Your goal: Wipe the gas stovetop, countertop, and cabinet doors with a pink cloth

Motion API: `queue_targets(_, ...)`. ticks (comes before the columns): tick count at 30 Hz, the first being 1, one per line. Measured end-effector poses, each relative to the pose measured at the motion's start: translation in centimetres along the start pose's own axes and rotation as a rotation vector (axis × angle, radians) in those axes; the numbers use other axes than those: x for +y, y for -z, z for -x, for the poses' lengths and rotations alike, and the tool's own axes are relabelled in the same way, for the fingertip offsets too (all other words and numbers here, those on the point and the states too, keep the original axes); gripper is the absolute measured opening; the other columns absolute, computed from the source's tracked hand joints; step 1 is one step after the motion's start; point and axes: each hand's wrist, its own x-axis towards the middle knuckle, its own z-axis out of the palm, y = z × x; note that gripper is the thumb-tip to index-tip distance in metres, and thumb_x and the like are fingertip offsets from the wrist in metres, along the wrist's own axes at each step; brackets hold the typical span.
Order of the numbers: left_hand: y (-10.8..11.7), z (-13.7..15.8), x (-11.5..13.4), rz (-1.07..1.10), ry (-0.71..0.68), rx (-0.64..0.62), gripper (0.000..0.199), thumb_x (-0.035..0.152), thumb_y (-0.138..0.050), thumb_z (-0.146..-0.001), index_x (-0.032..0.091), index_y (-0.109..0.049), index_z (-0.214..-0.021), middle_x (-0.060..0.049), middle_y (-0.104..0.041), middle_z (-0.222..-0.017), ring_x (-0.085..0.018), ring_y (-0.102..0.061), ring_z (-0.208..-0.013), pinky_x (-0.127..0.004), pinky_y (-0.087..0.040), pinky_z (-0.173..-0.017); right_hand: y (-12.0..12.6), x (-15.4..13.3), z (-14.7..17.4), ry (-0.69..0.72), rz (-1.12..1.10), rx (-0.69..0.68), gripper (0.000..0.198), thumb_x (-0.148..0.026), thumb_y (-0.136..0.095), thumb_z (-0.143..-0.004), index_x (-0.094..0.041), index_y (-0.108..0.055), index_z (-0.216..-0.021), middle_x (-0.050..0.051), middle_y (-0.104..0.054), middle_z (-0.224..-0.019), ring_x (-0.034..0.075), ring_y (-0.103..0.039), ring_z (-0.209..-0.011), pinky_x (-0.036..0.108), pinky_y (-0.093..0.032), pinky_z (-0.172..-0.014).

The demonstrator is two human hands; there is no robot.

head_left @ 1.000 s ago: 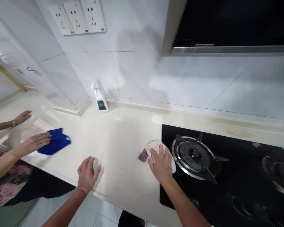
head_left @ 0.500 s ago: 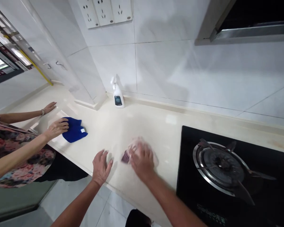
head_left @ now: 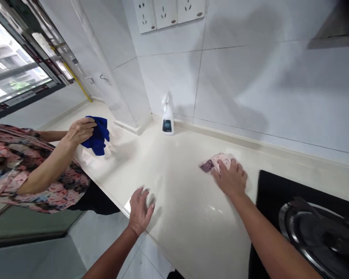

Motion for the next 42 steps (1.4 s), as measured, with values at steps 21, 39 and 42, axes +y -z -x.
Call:
queue_targets(21,0.0,0.6,-0.7,0.015,-0.014,0.091,0.054,0.046,-0.045,-0.1,0.023,-0.038,-0.147,-0.018,-0.034,-0.156,-0.034,-0.032,-0.147,-0.056,-0.034,-0.116,-0.5,-16.9,13.7,0.896,-0.332,-0.118,0.043,-0.044,-0.045,-0.102,-0.039,-0.052,-0.145,0.0,-0.024,-0.163,0.029,-0.019,-0.15,0.053,-0.019,-0.123)
queue_targets(39,-0.6,-0.8,-1.5,0.03,-0.027,0.059,0.029,0.04,-0.051,-0.098,0.02,-0.061,-0.116,-0.013,-0.064,-0.125,-0.03,-0.055,-0.126,-0.05,-0.042,-0.107,1.3,1.1,5.1,-0.151,0.023,0.037,0.055,-0.044,-0.041,-0.101,-0.023,-0.044,-0.153,0.019,-0.013,-0.162,0.043,-0.02,-0.146,0.056,-0.026,-0.115)
queue_targets(42,-0.4,-1.2,-1.5,0.03,-0.052,-0.001,0.03,0.042,-0.049,-0.099,0.021,-0.062,-0.115,-0.013,-0.064,-0.126,-0.03,-0.056,-0.125,-0.051,-0.042,-0.105,1.5,-0.7,10.5,-0.152,-0.014,0.057,0.053,-0.043,-0.05,-0.099,-0.028,-0.047,-0.15,0.018,-0.016,-0.163,0.043,-0.02,-0.147,0.055,-0.027,-0.115)
